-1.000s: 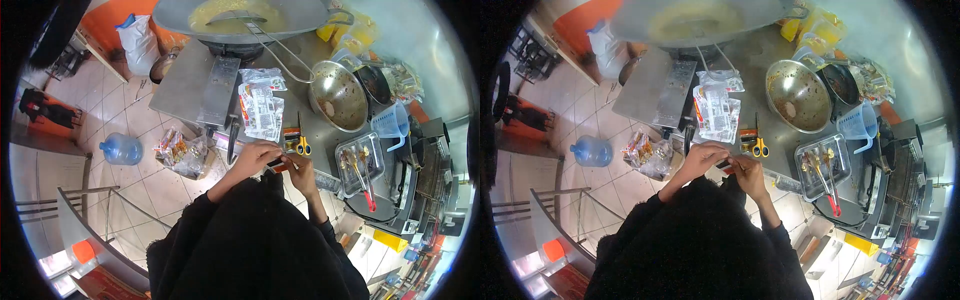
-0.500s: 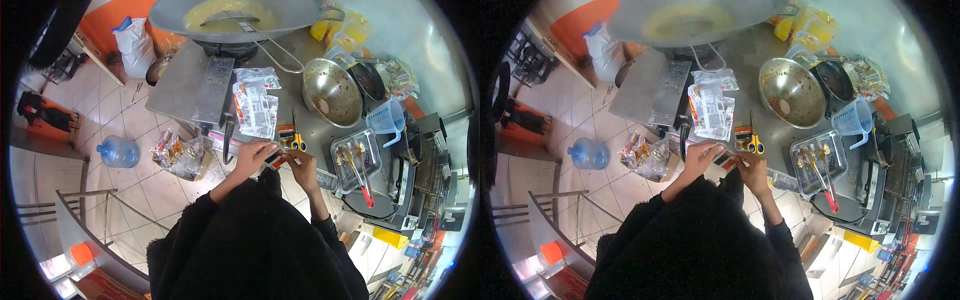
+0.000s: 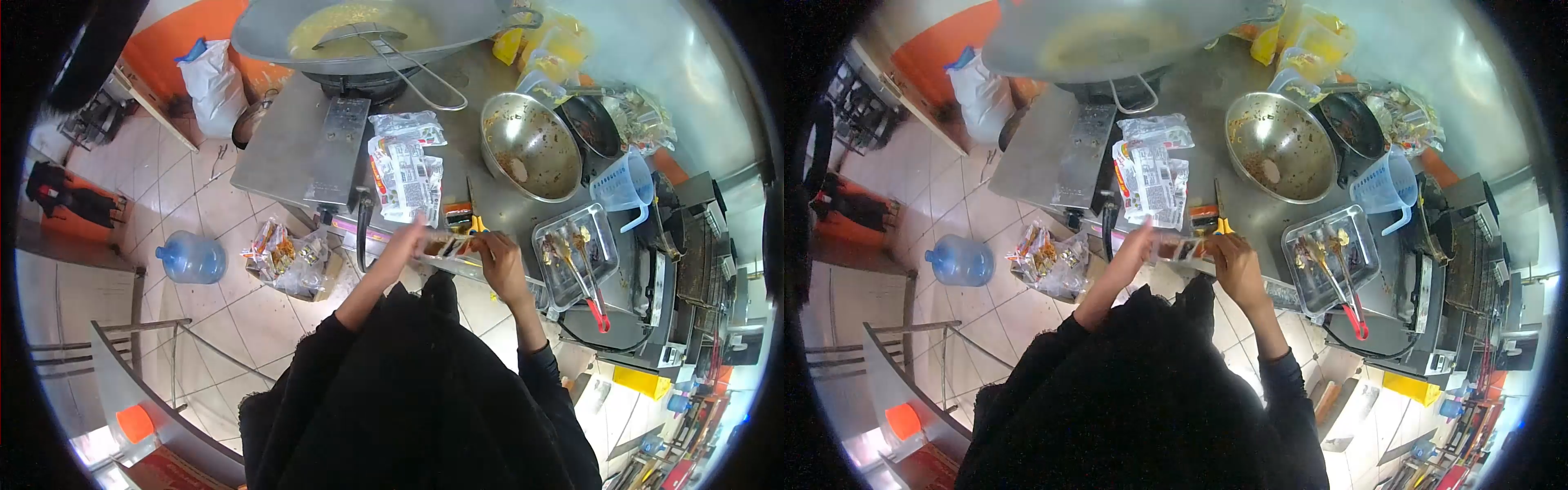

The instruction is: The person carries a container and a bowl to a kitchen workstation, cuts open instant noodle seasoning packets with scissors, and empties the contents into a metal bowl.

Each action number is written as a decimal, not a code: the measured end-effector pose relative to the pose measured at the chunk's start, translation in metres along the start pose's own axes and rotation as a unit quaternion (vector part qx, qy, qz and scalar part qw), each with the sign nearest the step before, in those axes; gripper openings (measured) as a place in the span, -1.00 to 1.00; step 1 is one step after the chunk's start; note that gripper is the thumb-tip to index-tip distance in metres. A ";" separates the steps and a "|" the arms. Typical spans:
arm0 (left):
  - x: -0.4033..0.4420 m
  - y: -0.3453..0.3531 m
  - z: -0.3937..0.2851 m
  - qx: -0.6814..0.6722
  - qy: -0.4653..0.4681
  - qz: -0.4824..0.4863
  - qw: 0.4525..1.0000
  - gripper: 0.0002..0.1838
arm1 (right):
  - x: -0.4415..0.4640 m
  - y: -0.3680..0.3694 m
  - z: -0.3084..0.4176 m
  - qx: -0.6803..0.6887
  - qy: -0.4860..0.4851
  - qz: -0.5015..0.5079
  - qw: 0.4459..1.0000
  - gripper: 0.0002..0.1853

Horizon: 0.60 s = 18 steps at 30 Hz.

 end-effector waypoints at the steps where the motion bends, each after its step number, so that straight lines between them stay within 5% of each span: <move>1: -0.026 0.044 -0.037 -0.156 -0.057 0.101 0.981 -0.53 | 0.002 -0.002 0.000 -0.004 -0.012 -0.010 1.000 -0.93; 4: -0.034 0.058 -0.019 -0.157 -0.144 0.179 0.960 -0.38 | 0.006 0.001 -0.012 0.044 0.037 0.012 0.998 -0.87; 8: -0.026 0.049 0.025 -0.167 -0.165 0.209 0.949 -0.57 | 0.007 0.014 -0.013 0.073 -0.003 0.025 0.997 -0.81; 10: -0.028 0.055 0.017 -0.250 -0.169 0.201 0.932 -0.62 | 0.004 0.010 -0.033 0.090 0.042 -0.055 0.994 -0.76; 12: -0.029 0.062 -0.007 -0.274 -0.096 0.203 0.935 -0.62 | -0.003 0.023 -0.070 0.052 0.104 -0.060 0.991 -0.79; 14: -0.027 0.063 -0.021 -0.254 -0.063 0.163 0.951 -0.61 | -0.013 0.046 -0.104 -0.129 0.150 0.009 0.980 -0.82; 18: -0.018 0.063 -0.050 -0.212 0.060 0.081 0.972 -0.56 | -0.015 0.057 -0.120 -0.166 0.176 0.034 0.970 -0.72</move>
Point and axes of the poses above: each hand's wrist, its own x-axis towards the middle knuckle, its own y-axis out of the palm, z = x × y, the point moved 8 cm from there along x, towards the middle knuckle, and after that the axes turned 4 degrees about y, right-handed, at the moved point
